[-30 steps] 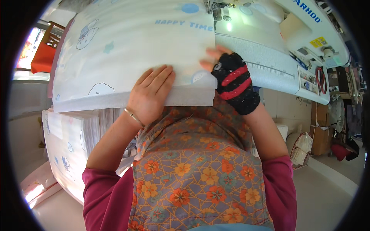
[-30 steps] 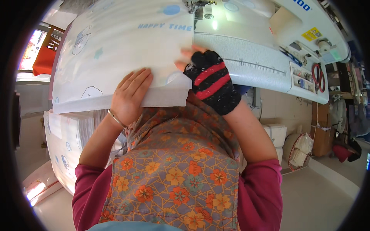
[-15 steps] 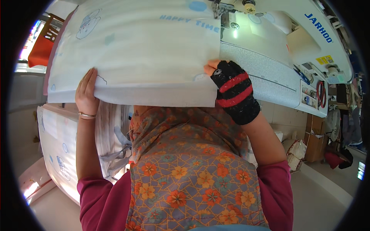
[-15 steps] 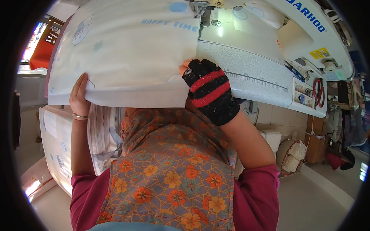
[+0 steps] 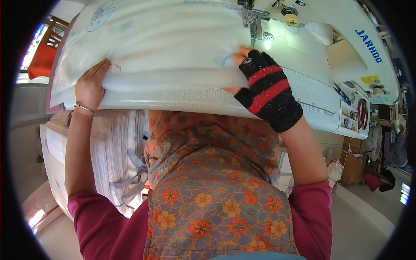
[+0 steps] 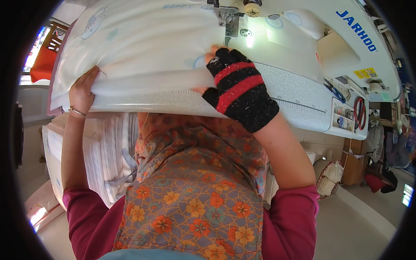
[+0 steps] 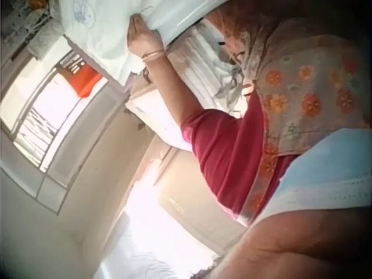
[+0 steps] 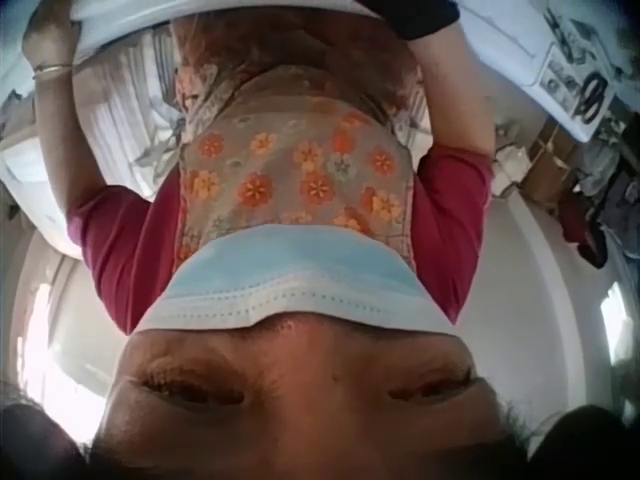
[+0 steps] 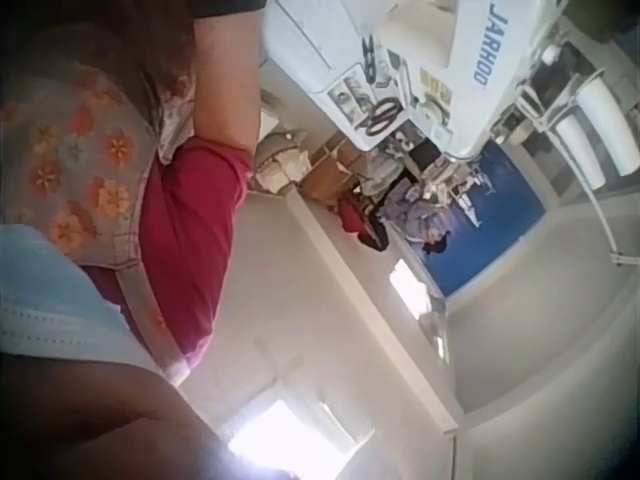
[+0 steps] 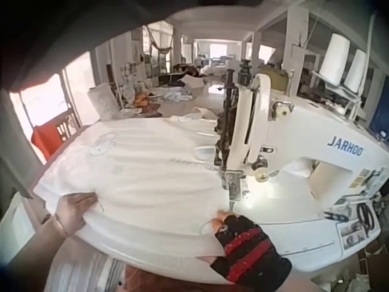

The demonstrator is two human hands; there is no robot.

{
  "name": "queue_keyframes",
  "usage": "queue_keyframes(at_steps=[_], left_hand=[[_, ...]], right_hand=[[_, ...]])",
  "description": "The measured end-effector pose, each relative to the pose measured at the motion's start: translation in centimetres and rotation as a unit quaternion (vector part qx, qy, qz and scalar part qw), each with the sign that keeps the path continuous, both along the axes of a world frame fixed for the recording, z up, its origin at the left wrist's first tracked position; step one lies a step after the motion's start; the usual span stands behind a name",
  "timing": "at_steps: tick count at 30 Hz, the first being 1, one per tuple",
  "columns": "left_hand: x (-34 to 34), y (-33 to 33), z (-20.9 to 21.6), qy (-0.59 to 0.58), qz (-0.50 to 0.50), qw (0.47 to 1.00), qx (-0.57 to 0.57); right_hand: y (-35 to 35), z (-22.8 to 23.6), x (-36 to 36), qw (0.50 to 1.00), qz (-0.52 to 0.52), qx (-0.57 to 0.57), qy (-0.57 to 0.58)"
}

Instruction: Sewing and folding plastic pillow covers using an industrial sewing machine.

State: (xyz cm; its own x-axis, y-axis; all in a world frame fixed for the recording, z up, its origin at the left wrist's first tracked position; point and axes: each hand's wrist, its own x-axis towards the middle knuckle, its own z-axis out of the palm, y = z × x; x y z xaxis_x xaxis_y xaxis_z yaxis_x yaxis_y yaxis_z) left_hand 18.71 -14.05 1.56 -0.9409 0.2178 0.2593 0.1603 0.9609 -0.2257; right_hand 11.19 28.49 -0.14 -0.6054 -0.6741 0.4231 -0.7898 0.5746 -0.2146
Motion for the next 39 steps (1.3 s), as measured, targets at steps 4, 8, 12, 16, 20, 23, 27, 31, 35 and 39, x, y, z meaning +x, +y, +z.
queue_keyframes(at_steps=[4, 8, 12, 16, 20, 23, 27, 31, 35, 39], left_hand=[[-1.0, 0.2, 0.1, 0.009, -0.030, 0.998, -0.048], [-0.9, 0.7, 0.3, -0.002, -0.036, 0.996, -0.077], [0.4, 2.1, 0.5, -0.026, -0.029, 0.992, -0.123], [3.4, 5.1, 1.1, -0.067, -0.029, 0.982, -0.177], [7.0, 9.4, 2.4, -0.124, -0.046, 0.972, -0.194], [8.6, 13.0, 3.2, -0.254, -0.033, 0.951, -0.175], [9.1, 16.8, 3.9, -0.350, -0.078, 0.929, -0.088], [8.0, 19.3, 4.1, -0.412, -0.177, 0.893, 0.048], [6.4, 20.6, 3.3, -0.426, -0.219, 0.875, 0.074], [6.2, 21.1, 2.9, -0.464, -0.206, 0.860, 0.049]], right_hand=[[0.0, -0.2, -2.0, 1.000, 0.014, 0.004, 0.000], [0.1, -0.4, -3.2, 1.000, 0.003, 0.015, -0.004], [0.0, -0.4, -3.5, 1.000, 0.003, 0.007, 0.010], [0.1, -0.4, -3.4, 0.999, -0.009, 0.026, 0.015], [0.1, -0.3, -3.6, 0.999, -0.034, 0.035, 0.024], [0.1, 0.0, -3.8, 0.998, -0.047, 0.028, 0.025], [0.4, 0.0, -3.7, 0.999, 0.001, 0.026, 0.037], [0.5, -0.7, -4.2, 0.999, -0.032, 0.004, 0.016], [0.4, -0.3, -4.5, 0.998, -0.052, 0.005, 0.040], [1.3, 1.7, 0.1, 0.986, -0.056, -0.141, 0.062]])
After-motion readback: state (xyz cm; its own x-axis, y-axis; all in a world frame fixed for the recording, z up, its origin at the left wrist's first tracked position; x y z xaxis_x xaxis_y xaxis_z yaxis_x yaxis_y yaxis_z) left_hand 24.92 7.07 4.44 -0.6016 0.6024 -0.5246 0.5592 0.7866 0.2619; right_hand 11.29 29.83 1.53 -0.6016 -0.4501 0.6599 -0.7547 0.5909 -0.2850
